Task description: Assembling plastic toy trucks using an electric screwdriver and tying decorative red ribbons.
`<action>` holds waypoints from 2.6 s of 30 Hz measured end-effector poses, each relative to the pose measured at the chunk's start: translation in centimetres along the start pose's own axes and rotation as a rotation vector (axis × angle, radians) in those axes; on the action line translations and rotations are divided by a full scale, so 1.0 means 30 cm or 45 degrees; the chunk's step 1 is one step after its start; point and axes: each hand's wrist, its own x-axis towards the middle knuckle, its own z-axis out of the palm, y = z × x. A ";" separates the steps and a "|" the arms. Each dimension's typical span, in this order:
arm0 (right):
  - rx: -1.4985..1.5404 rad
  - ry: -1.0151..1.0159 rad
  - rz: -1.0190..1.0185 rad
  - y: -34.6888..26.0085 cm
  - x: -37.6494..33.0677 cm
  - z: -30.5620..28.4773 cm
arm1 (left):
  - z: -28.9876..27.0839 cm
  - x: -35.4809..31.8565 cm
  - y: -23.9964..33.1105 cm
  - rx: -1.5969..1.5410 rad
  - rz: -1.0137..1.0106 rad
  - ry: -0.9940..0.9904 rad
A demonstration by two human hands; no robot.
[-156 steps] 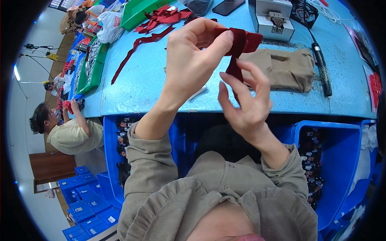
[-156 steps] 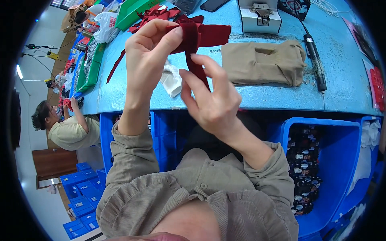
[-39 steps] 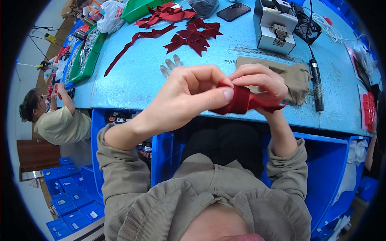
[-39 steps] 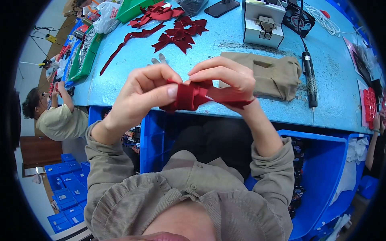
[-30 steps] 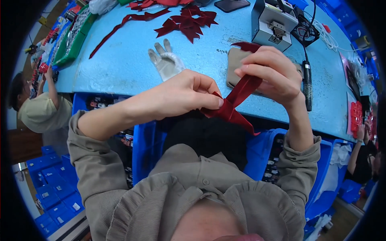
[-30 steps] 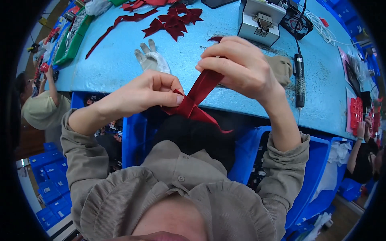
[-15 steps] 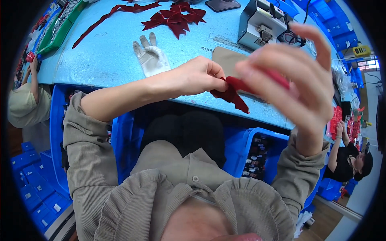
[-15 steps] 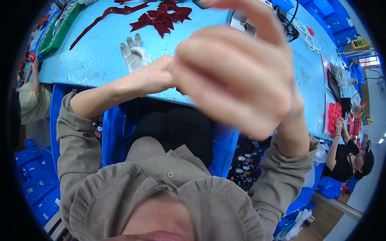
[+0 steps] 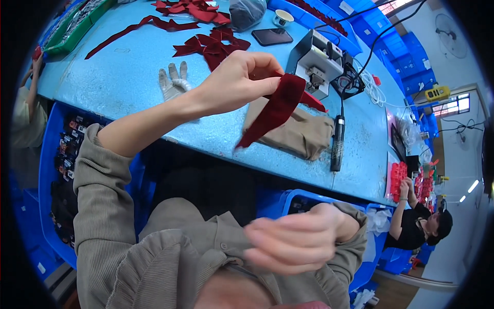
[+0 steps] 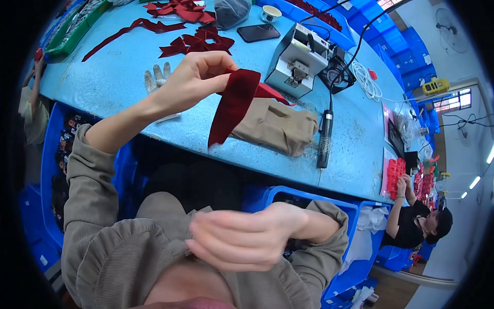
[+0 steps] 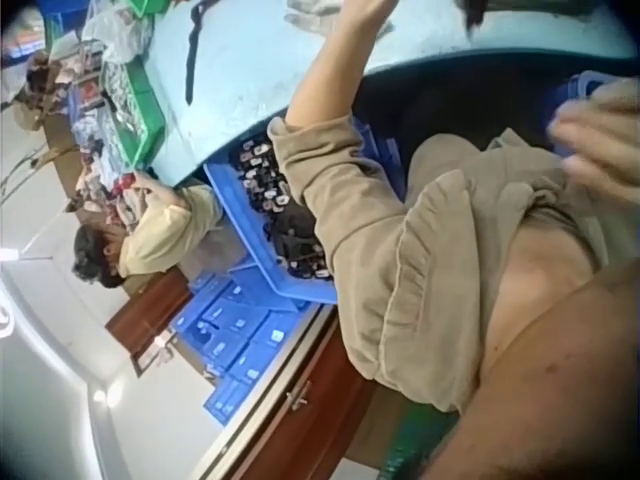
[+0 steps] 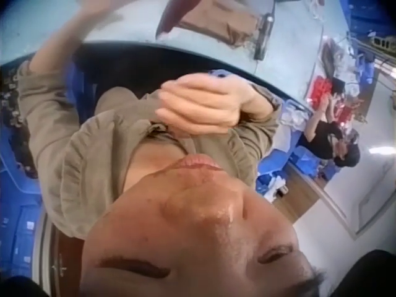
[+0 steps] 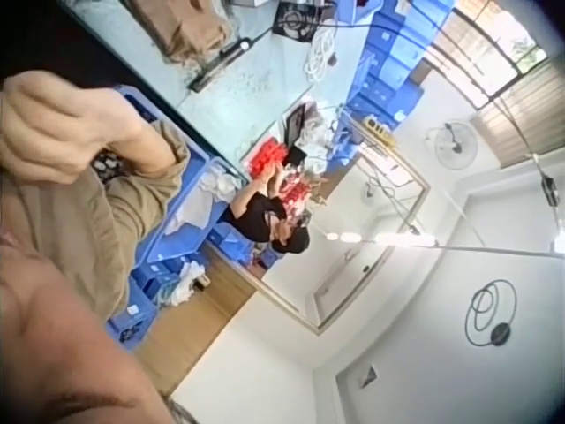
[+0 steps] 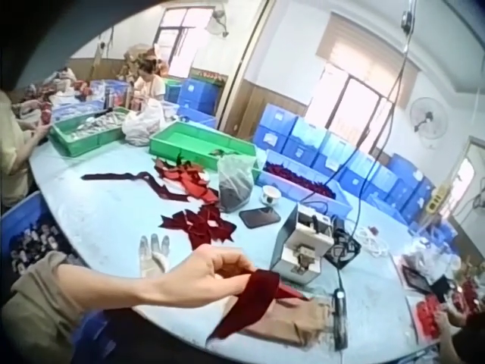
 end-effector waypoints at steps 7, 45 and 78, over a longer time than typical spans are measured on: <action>-0.657 0.346 1.075 0.195 -0.101 -0.088 | -0.012 0.015 0.058 0.104 0.118 -0.055; -0.010 0.901 1.227 0.238 -0.182 0.097 | 0.099 -0.057 0.030 0.574 0.779 0.512; -0.109 0.999 1.349 0.267 -0.208 0.021 | 0.167 -0.033 -0.001 -0.150 0.427 -0.066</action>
